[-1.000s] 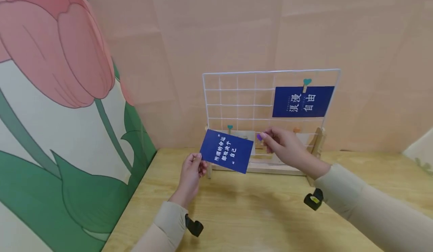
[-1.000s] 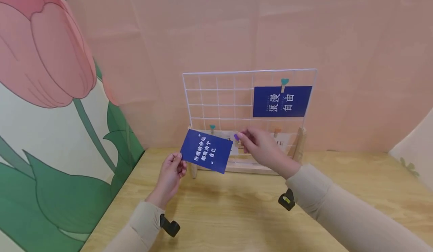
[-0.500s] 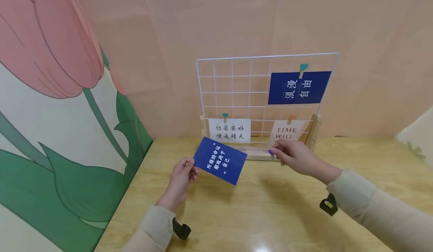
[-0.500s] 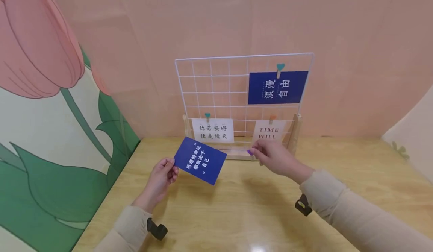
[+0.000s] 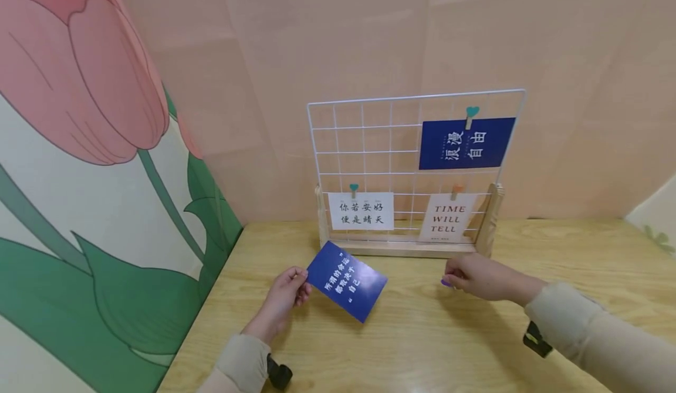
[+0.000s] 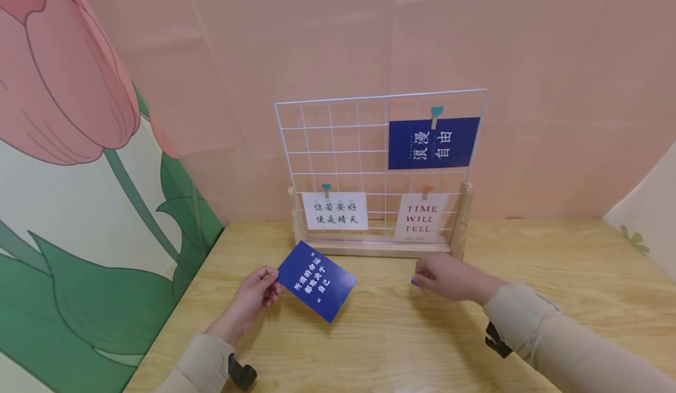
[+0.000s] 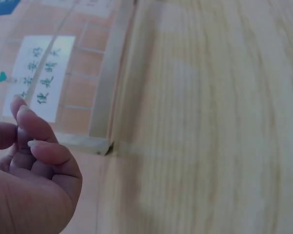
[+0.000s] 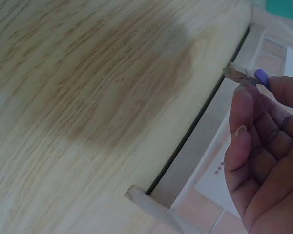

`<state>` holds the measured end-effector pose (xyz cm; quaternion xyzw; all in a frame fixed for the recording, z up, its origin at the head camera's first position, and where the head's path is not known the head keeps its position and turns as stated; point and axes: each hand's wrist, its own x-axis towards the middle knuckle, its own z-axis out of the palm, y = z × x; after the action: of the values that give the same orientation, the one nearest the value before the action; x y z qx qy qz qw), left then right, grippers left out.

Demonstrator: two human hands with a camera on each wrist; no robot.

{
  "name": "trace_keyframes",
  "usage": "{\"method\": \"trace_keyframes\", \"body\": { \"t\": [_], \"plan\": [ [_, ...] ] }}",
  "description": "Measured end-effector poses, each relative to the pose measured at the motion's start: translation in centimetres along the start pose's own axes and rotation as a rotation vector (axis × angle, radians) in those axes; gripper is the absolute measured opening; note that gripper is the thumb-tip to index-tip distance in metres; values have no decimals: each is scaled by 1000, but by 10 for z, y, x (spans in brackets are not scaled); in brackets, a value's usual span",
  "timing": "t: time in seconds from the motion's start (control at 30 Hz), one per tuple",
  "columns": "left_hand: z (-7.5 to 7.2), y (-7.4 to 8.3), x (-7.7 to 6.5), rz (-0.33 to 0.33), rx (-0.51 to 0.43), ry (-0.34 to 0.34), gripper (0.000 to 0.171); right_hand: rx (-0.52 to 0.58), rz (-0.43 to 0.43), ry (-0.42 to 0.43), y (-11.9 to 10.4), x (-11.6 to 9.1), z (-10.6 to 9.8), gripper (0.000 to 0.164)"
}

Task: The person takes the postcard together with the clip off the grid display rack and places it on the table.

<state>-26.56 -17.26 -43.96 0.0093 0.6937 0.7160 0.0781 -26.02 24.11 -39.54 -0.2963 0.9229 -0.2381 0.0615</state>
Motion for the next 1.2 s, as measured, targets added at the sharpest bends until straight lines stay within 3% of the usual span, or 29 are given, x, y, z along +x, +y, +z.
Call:
{"method": "trace_keyframes", "body": {
  "t": [0.33, 0.5, 0.73, 1.03, 1.2],
  "plan": [
    [-3, -11, 0, -4, 31, -25, 19, -69, 18, -16, 13, -4, 5, 20],
    [-2, -17, 2, 4, 75, -54, 17, -51, 33, -31, 21, -6, 9, 21],
    [1, -17, 1, 2, 202, -29, 18, -53, 47, -39, 23, -3, 17, 26],
    [5, -18, 2, -1, 421, -75, 21, -77, 36, -30, 27, -1, 26, 31],
    [5, -18, 5, -14, 489, -94, 20, -47, 34, -40, 28, 0, 31, 30]
  ]
}}
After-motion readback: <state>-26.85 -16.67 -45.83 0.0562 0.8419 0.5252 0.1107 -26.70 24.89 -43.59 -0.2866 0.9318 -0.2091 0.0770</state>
